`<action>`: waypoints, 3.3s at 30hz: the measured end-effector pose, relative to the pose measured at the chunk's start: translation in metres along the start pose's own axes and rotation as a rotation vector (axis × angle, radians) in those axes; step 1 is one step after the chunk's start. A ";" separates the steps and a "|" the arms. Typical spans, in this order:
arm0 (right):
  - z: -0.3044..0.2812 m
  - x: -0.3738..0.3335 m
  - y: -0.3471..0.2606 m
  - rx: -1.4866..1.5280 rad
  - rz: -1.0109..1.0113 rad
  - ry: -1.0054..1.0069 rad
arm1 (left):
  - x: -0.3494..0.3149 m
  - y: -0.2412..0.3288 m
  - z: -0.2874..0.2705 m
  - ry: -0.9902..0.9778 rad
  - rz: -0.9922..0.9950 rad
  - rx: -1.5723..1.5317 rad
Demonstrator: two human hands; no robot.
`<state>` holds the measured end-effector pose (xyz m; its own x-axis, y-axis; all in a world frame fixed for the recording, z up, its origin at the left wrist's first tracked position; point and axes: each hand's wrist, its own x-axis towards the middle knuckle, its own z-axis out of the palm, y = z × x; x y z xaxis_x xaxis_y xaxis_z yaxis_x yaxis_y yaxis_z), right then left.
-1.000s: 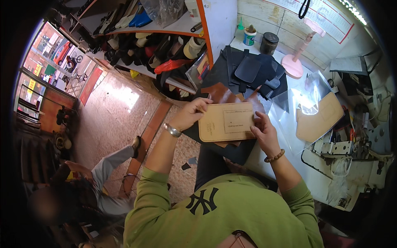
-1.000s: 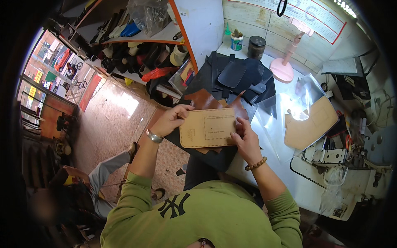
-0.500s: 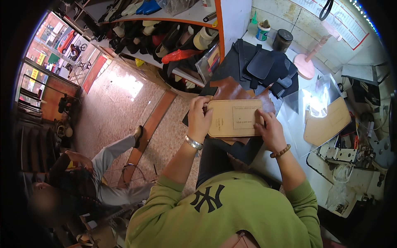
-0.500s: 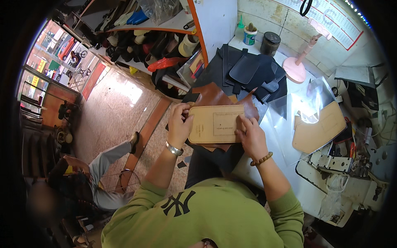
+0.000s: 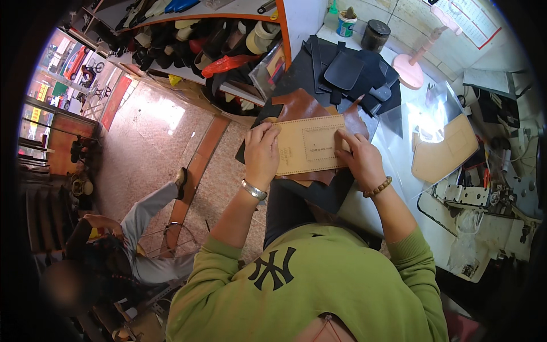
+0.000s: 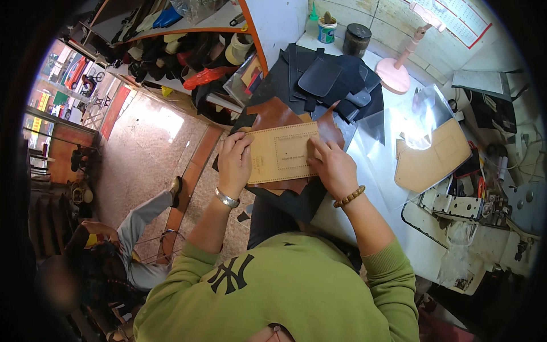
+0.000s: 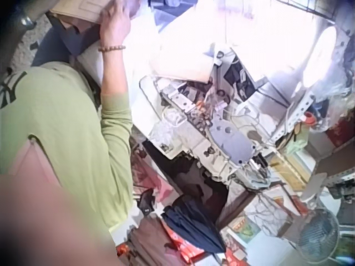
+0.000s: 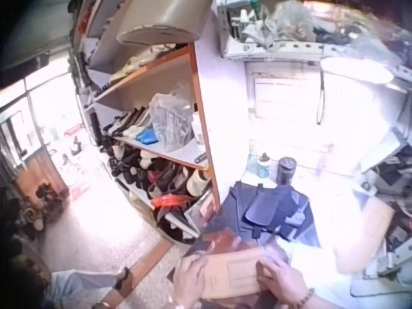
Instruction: The person retrieves a cardboard template and white paper from a low shelf, then places them on a workbench. They trace the template onto the paper with a pen and cut along the traced lines using scissors.
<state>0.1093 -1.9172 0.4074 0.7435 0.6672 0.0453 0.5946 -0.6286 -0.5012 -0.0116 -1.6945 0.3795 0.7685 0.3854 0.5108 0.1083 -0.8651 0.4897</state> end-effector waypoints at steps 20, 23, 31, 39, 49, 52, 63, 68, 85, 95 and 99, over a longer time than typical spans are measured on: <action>0.008 -0.066 0.013 0.723 0.218 -0.053 | -0.008 0.015 0.001 -0.067 -0.011 0.078; 0.000 -0.061 0.008 0.440 0.087 -0.017 | -0.009 0.015 0.003 -0.055 -0.033 0.071; -0.003 -0.057 -0.012 0.317 -0.084 -0.108 | -0.009 0.014 0.006 -0.043 -0.058 0.074; 0.006 -0.060 0.003 0.566 0.076 0.165 | -0.008 0.014 0.002 -0.104 -0.040 0.098; 0.012 -0.033 0.030 1.179 0.364 0.192 | 0.017 0.031 -0.003 -0.385 -0.049 -0.090; 0.012 -0.033 0.026 1.490 0.514 0.211 | 0.023 0.049 0.002 -0.473 -0.069 -0.056; -0.105 -0.082 0.166 1.389 0.426 1.129 | 0.034 0.172 0.068 -0.540 0.378 -0.335; -0.052 -0.108 0.177 0.755 0.658 1.132 | 0.015 0.208 0.123 -0.836 0.432 -0.246; -0.075 -0.108 0.154 1.838 0.300 1.011 | 0.019 0.211 0.072 -0.401 -0.190 -1.079; -0.024 -0.147 0.093 1.924 0.519 0.457 | 0.083 0.136 0.029 -0.354 -0.247 -1.031; -0.021 -0.170 0.101 1.793 0.576 0.430 | 0.116 0.072 0.031 -0.445 -0.315 -0.533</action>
<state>0.0496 -2.1024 0.3668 0.8857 0.2574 -0.3865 -0.4625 0.5635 -0.6845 0.1049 -1.7223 0.4524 0.9458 0.3246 0.0128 0.1321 -0.4203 0.8977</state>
